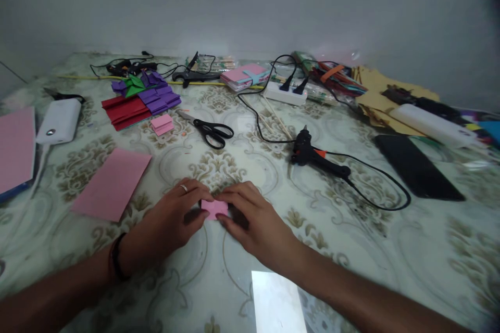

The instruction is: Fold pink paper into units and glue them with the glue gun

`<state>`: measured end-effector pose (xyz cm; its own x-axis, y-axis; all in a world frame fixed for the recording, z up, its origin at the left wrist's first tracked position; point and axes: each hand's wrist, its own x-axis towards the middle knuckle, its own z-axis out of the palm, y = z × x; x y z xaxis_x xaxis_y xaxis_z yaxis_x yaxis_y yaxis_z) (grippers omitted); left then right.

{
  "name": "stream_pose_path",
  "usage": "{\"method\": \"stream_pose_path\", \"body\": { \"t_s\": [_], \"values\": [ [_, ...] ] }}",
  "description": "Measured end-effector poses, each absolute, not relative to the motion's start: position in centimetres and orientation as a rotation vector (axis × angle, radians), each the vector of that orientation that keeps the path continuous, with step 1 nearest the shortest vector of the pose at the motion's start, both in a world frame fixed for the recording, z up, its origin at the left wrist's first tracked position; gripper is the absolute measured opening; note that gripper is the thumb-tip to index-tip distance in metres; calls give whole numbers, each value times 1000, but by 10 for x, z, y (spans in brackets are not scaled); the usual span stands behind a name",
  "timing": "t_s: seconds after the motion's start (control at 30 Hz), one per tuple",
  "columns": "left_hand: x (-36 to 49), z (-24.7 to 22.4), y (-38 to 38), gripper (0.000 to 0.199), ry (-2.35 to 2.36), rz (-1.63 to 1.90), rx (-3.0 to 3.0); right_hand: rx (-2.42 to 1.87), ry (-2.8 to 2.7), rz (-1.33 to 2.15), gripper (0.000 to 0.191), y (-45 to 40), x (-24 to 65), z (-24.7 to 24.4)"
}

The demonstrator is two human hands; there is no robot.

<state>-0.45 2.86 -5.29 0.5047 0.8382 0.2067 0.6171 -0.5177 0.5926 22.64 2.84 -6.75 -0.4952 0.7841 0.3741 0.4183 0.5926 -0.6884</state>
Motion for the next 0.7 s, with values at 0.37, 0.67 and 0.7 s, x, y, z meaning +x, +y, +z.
{"method": "stream_pose_path", "body": {
  "t_s": [0.37,0.67,0.7],
  "values": [
    [1,-38,27,14,1206,658,2216,-963,-2051,777,8,33,230,-59],
    [3,-43,25,16,1171,700,2175,-898,-2041,775,10,31,228,-56],
    [3,-42,25,13,1166,696,2191,-875,-2048,785,8,31,228,-54]
  ]
}}
